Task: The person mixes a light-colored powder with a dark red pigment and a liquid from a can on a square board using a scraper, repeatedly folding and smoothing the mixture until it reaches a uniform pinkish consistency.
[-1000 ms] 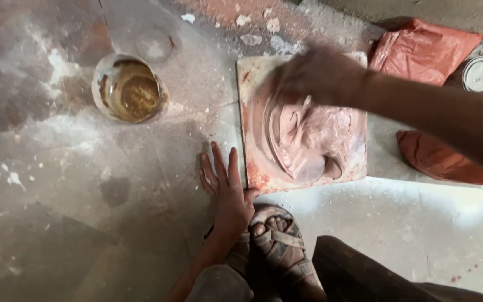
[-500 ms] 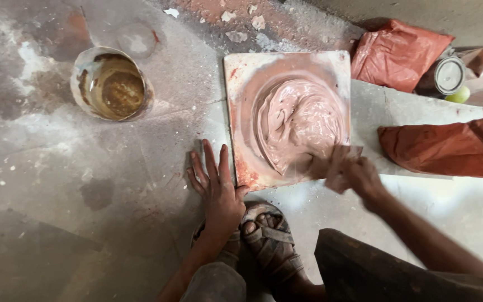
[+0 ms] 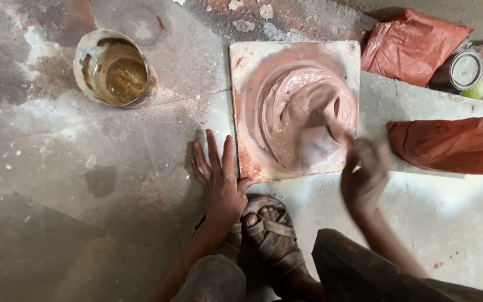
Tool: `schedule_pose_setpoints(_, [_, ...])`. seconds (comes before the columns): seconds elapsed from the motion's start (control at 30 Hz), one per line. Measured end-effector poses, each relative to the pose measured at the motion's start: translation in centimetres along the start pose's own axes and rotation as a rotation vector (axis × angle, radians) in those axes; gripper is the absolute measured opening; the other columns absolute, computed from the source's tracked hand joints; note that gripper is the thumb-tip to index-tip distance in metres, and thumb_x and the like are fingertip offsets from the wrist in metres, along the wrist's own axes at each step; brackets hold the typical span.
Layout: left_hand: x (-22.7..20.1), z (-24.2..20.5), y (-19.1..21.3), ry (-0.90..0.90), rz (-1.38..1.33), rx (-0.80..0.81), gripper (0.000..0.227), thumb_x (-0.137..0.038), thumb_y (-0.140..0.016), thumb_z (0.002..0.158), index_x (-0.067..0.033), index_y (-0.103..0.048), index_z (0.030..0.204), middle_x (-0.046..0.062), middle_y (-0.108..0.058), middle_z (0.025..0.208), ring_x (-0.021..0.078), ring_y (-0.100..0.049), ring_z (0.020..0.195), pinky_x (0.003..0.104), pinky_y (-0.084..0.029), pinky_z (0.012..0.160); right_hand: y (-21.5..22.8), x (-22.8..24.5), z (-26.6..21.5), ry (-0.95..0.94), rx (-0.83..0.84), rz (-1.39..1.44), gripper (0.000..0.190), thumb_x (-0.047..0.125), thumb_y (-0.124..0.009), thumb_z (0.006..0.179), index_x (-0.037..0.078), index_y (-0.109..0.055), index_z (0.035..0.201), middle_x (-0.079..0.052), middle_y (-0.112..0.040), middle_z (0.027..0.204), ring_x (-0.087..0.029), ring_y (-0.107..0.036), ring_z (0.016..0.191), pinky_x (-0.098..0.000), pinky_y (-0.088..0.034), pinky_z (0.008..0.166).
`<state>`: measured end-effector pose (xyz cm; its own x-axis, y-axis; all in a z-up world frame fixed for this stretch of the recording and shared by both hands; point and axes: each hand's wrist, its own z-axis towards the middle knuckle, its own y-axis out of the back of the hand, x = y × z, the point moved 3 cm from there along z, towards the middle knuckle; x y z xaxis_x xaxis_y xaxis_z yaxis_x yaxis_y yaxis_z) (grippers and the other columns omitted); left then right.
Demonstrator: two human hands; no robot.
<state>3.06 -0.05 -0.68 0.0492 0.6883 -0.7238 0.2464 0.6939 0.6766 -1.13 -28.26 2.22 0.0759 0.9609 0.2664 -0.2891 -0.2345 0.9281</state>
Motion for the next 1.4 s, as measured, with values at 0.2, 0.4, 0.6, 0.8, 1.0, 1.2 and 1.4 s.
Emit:
schedule_pose_setpoints(0.2, [0.0,0.1,-0.1,-0.025,0.024,-0.017,0.102,-0.020,-0.084,0.076,-0.0057,-0.027,0.159,0.024,-0.006,0.170,0.0520,-0.003,0.155,0.071,-0.009,0.119,-1.1,4.6,-6.7,0.076,0.249,-0.143,0.054,-0.008,-0.052,0.082,0.002,-0.059,0.135,-0.019,-0.069,0.123,-0.040,-0.069,0.110,-0.0416,-0.060,0.086])
schedule_pose_setpoints(0.4, [-0.5,0.1,0.3,0.005,-0.002,0.008,0.104,-0.021,-0.086,0.073,-0.0065,-0.027,0.158,0.024,-0.004,0.168,0.0530,-0.004,0.153,0.072,-0.008,0.117,2.4,3.0,-3.4,0.111,0.682,0.022,0.046,-0.007,-0.056,0.085,0.002,-0.064,0.129,-0.018,-0.070,0.120,-0.036,-0.069,0.106,-0.0385,-0.058,0.086])
schedule_pose_setpoints(0.6, [-0.5,0.2,0.4,-0.041,0.000,-0.024,0.103,-0.021,-0.084,0.073,-0.0075,-0.026,0.157,0.025,-0.003,0.167,0.0535,-0.003,0.152,0.071,-0.009,0.117,6.2,0.4,-1.2,0.042,0.523,0.265,0.036,-0.006,-0.058,0.092,0.003,-0.069,0.125,-0.017,-0.070,0.118,-0.032,-0.069,0.105,-0.0358,-0.057,0.088])
schedule_pose_setpoints(0.8, [-3.7,-1.3,-0.7,0.017,-0.412,0.014,0.075,-0.010,-0.071,0.088,-0.0059,-0.036,0.155,0.023,-0.026,0.163,0.0415,-0.032,0.147,0.053,-0.041,0.113,4.5,1.1,-0.3,-0.360,-0.045,0.377,0.019,0.007,-0.063,0.103,0.007,-0.074,0.120,-0.012,-0.069,0.124,-0.024,-0.068,0.108,-0.0294,-0.061,0.077])
schedule_pose_setpoints(1.0, [-6.7,-1.8,-5.1,0.507,-1.379,0.373,0.030,-0.016,-0.067,0.100,-0.0039,-0.059,0.125,0.005,-0.068,0.103,0.0144,-0.065,0.096,0.032,-0.055,0.087,0.8,7.3,-0.4,-0.668,-0.144,1.218,0.034,0.003,-0.056,0.105,-0.002,-0.063,0.137,-0.009,-0.069,0.132,-0.020,-0.065,0.119,-0.0309,-0.054,0.105])
schedule_pose_setpoints(1.2, [-7.7,-0.5,-3.2,0.358,-1.099,0.225,0.017,-0.016,-0.070,0.098,-0.0014,-0.066,0.105,0.003,-0.066,0.093,0.0113,-0.057,0.077,0.026,-0.048,0.067,-2.7,6.8,-1.7,-1.243,-0.053,2.038,0.031,0.003,-0.057,0.109,-0.001,-0.051,0.139,-0.014,-0.067,0.126,-0.020,-0.065,0.114,-0.0329,-0.052,0.102])
schedule_pose_setpoints(1.4, [-6.0,1.0,-2.7,0.206,-1.107,0.030,0.004,-0.004,-0.061,0.096,-0.0039,-0.063,0.100,0.001,-0.068,0.090,0.0083,-0.067,0.079,0.028,-0.060,0.065,-1.0,6.9,-0.7,-1.036,0.106,1.935,0.052,0.019,-0.067,0.096,0.013,-0.052,0.145,-0.004,-0.067,0.131,-0.020,-0.062,0.120,-0.0400,-0.046,0.113])
